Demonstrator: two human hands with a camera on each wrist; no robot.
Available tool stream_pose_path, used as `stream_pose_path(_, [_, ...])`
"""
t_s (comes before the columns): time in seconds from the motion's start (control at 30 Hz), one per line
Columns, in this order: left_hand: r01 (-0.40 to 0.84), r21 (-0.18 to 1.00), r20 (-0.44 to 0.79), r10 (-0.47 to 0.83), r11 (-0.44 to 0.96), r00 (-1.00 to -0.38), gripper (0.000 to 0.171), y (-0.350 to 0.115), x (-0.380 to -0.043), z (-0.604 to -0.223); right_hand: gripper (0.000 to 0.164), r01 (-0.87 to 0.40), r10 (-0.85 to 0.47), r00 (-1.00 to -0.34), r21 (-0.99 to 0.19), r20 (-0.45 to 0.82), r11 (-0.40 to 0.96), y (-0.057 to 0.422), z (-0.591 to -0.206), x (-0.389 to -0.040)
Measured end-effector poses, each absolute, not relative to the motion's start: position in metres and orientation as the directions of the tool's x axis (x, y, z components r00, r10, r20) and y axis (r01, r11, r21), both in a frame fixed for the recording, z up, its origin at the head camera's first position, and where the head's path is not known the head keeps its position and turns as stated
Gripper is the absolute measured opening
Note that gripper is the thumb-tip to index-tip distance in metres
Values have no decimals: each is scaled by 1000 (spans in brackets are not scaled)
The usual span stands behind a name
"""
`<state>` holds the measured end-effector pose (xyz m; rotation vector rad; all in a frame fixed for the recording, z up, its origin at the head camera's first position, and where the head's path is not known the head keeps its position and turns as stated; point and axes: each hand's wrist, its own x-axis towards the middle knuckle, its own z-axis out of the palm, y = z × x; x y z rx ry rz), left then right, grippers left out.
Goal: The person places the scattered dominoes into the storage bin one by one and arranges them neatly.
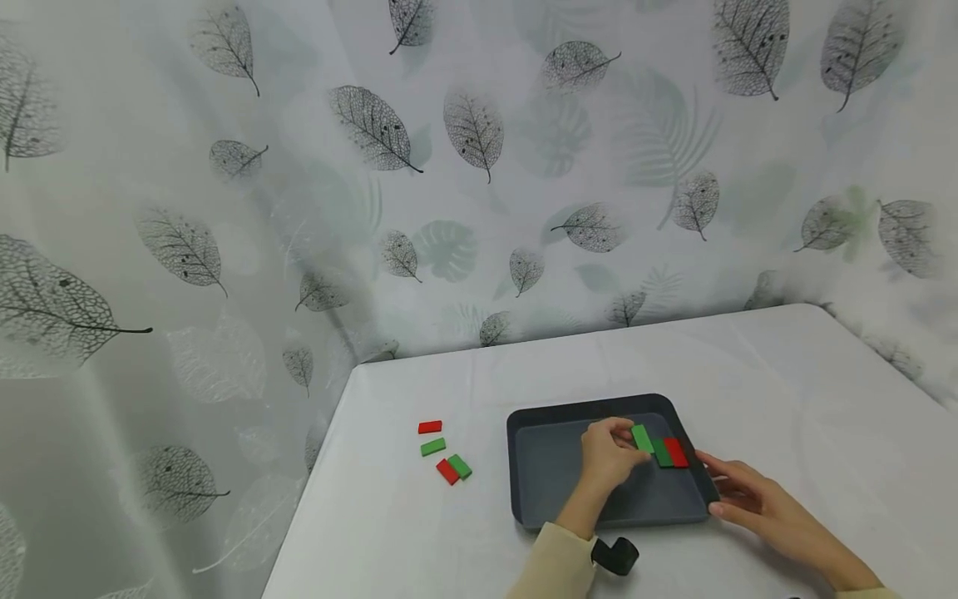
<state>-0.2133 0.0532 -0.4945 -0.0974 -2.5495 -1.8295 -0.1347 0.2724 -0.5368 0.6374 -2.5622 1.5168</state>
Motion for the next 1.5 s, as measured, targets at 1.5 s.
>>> stream_pose_path(1.5, [100,703,76,65,704,-995,48,70,-217,-513,63,-386,-283,-916,-811,283,439,272,-537,-136])
